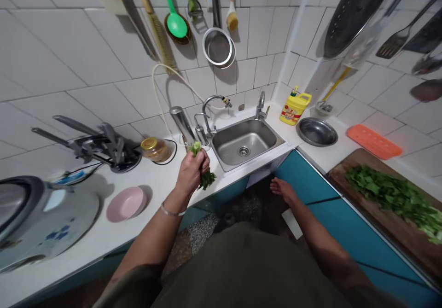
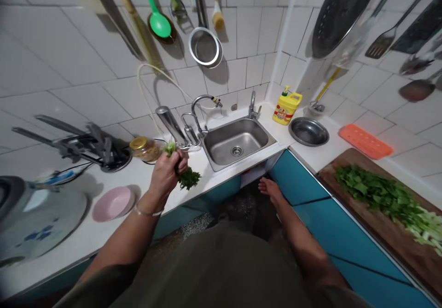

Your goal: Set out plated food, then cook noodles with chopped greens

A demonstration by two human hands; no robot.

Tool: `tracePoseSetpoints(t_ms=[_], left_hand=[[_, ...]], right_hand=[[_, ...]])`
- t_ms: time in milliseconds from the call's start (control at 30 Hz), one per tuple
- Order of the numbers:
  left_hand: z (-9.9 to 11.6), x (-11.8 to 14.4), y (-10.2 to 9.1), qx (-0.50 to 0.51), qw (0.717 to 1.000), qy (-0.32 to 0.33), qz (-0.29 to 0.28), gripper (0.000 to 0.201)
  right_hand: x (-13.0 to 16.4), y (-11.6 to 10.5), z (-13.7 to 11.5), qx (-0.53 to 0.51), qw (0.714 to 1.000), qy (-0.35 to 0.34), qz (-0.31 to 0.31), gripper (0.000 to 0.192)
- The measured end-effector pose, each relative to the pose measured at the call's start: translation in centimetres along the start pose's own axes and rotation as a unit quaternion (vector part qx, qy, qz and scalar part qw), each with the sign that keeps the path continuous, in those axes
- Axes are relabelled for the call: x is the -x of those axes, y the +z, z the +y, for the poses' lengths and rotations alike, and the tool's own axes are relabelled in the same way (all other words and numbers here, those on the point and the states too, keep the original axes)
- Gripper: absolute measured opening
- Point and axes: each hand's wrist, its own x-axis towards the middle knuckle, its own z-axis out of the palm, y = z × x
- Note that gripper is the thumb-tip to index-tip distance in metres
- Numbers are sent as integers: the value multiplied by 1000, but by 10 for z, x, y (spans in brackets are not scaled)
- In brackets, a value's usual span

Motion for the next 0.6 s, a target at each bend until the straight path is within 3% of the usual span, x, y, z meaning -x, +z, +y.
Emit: tracePoseSetpoints(t_ms=[133, 200, 300, 433, 600], left_hand=[[-40, -97, 27, -7, 998, 44, -43, 45], [-75, -142, 36, -15, 998, 46, -51, 46], [-133, -194, 50, -32, 999, -10, -42, 45], [-192, -228, 67, -49, 994, -95, -14, 41], [-223, -249, 80, -47, 994, -102, -19, 43]], right_hand=[[-36, -5, -63, -44, 997, -61, 18, 22], [-54, -5, -83, -58, 995, -76, 31, 20], [-86, -4, -110, -55, 994, -76, 51, 16], [-147, 0, -155, -28, 992, -107, 54, 27], [-244, 15, -220, 20, 982, -180, 58, 40]])
